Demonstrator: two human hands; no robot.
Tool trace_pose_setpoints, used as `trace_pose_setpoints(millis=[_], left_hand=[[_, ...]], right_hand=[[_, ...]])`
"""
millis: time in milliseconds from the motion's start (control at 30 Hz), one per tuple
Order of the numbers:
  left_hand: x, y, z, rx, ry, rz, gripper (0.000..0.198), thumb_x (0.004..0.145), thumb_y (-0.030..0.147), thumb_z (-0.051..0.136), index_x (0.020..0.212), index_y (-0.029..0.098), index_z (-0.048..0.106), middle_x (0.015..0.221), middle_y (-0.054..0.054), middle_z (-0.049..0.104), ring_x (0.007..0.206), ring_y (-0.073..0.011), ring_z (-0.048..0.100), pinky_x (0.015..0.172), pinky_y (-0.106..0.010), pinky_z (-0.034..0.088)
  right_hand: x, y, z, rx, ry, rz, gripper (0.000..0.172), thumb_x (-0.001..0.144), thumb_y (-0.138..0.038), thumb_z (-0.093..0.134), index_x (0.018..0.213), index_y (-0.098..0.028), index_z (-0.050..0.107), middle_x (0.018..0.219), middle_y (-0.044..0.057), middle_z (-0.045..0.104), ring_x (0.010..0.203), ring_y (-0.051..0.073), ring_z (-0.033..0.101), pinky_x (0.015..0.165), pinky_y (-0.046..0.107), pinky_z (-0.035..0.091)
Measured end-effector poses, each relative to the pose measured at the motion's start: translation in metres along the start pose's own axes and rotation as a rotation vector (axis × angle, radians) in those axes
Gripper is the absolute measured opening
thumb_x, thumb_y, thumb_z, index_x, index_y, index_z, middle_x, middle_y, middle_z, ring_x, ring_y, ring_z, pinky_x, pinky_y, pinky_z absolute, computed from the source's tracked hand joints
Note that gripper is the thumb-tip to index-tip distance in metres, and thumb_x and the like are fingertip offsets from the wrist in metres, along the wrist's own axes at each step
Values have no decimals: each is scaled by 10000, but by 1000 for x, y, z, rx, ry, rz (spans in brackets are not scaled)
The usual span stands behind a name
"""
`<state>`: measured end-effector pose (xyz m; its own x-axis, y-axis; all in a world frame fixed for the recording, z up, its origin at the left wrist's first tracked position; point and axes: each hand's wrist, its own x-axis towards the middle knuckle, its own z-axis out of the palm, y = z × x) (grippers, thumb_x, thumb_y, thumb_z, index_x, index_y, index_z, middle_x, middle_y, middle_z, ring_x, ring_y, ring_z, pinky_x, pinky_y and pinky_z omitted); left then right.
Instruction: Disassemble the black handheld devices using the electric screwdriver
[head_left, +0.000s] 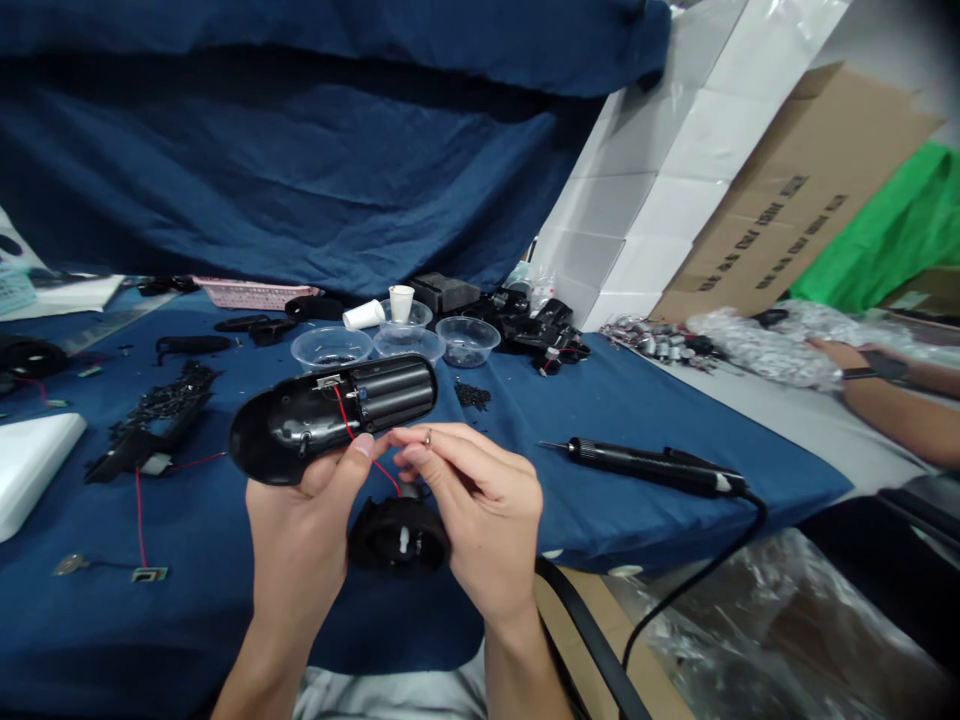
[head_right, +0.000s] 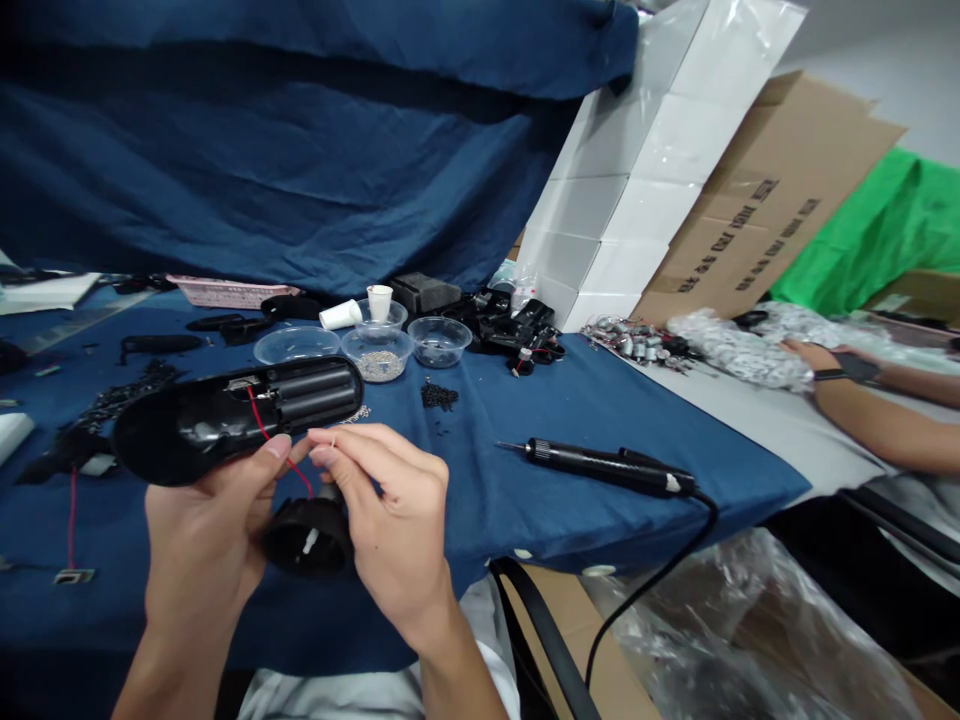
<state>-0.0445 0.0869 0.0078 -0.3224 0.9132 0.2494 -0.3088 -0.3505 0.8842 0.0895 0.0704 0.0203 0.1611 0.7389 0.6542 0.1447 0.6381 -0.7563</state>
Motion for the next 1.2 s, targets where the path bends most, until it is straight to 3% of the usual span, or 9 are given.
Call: trace_pose_setpoints(millis=[100,167,267,333,533,800,900,1000,1200], left_hand=[[1,-5,-5,115,5,79,238,923,355,943,1057,223,798,968,4,863,943,-236,864,1012,-386,712],[0,-2,-6,228,8,150,363,932,369,935,1232,227,787,1068,-18,858,997,-244,858,1017,-380,702],[-4,6,-3,308,-63,257,529,955,354,905,1442,263,719,1290,-62,819,1149,-278,840,971,-354,705],[-8,10,-2,299,-147,307,496,985,340,873,1450,290,710,1377,-71,792,1212,-284,825,957,-344,709],[-15,11,-2,368,-297,416,456,1041,273,807,1472,345,677,1515,-36,733,1378,-252,739,1191,-369,615],[-12,11,-3,422,-405,597,600,1007,139,798,1541,365,645,1475,-9,766,1370,-251,756,1164,-331,629],[-11,15,-6,449,-462,613,605,1011,132,790,1544,369,629,1487,14,769,1386,-222,748,1181,-286,605],[-10,16,-11,430,-553,569,612,1012,164,797,1551,387,613,1528,19,754,1423,-241,726,1229,-328,584],[-7,17,-20,421,-610,527,631,1004,159,780,1571,383,614,1573,12,722,1465,-261,695,1293,-367,529]], right_hand=[[0,-3,-2,-103,-62,-60,212,1099,-198,689,1003,-250,870,990,32,858,868,168,793,811,296,631],[-2,-6,-4,-165,-114,-91,223,1117,-217,664,997,-239,851,993,35,854,918,173,791,861,302,611],[-5,-10,-9,-209,-124,-72,225,1113,-238,679,942,-224,823,924,18,840,843,150,764,803,281,573],[-5,-12,-12,-200,-118,-36,232,1092,-241,713,879,-216,803,846,-1,819,747,126,729,732,264,540],[-2,-16,-18,-149,-149,11,352,1058,-235,709,709,-203,687,660,-38,688,600,91,585,632,254,449],[-1,-16,-24,-143,-174,56,396,1029,-247,673,642,-197,604,609,-49,576,576,82,501,608,263,387],[1,-18,-27,-115,-219,120,426,1011,-268,655,606,-202,542,575,-50,524,553,85,460,585,279,352],[3,-19,-32,-52,-296,199,480,1010,-339,671,582,-207,498,532,-59,457,531,87,412,564,285,328],[5,-16,-36,25,-421,334,441,1019,-398,675,626,-208,610,534,-56,516,518,100,464,542,287,332]])
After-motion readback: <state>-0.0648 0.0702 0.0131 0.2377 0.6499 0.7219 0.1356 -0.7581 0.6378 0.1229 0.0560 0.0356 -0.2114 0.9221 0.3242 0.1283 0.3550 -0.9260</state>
